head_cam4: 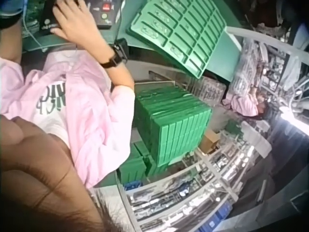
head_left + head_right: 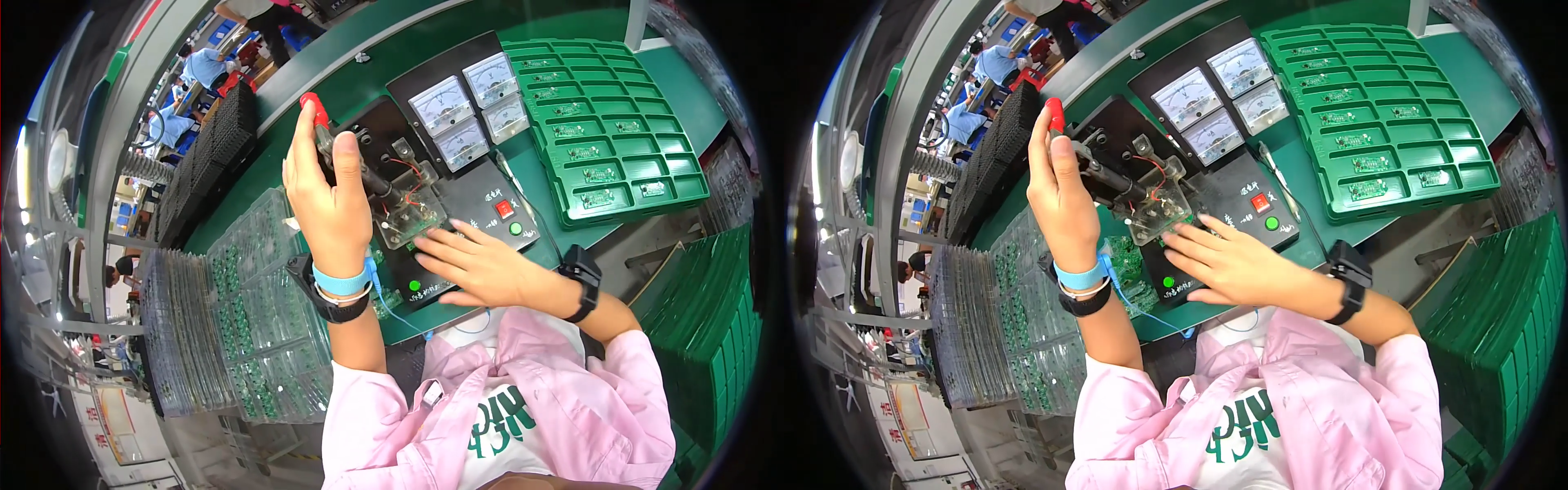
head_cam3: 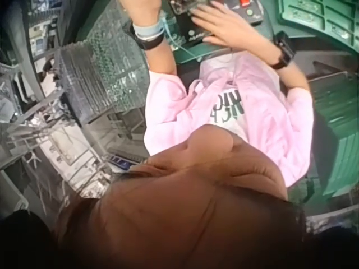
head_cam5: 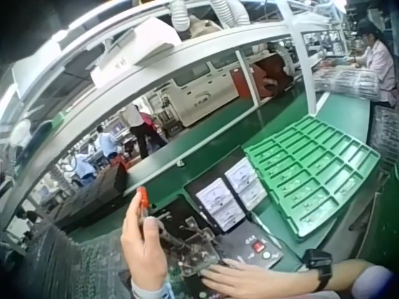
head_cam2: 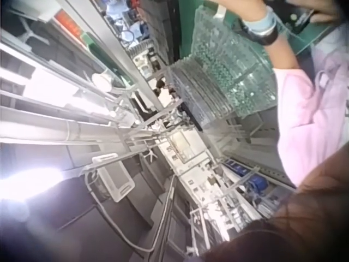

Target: The person picks up a circuit board, places it into a testing machine, and pulls down the red handle. After pressing buttons on the machine, they lift the handle, remove the board, and place it into a green tray, occasionally stacking the trays.

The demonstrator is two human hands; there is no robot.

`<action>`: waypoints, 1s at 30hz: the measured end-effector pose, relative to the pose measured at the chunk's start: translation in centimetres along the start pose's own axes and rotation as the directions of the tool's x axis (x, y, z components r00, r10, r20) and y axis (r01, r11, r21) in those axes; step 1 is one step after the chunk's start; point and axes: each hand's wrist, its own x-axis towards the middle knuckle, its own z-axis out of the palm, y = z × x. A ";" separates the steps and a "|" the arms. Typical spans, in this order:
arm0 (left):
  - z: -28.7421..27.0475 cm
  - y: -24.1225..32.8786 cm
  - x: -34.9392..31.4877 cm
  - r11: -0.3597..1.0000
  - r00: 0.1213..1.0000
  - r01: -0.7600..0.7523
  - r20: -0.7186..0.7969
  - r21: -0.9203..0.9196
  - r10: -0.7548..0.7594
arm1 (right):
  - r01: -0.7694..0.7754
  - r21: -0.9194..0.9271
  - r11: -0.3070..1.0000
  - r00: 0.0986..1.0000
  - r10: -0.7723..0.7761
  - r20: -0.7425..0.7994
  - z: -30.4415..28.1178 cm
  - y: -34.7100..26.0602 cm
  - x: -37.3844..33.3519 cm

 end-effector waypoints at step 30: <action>-1.0 -3.6 -17.2 0.999 0.993 0.045 0.107 0.023 -0.047 | -0.215 -0.255 0.943 0.933 0.121 -0.339 -1.5 -1.3 -4.6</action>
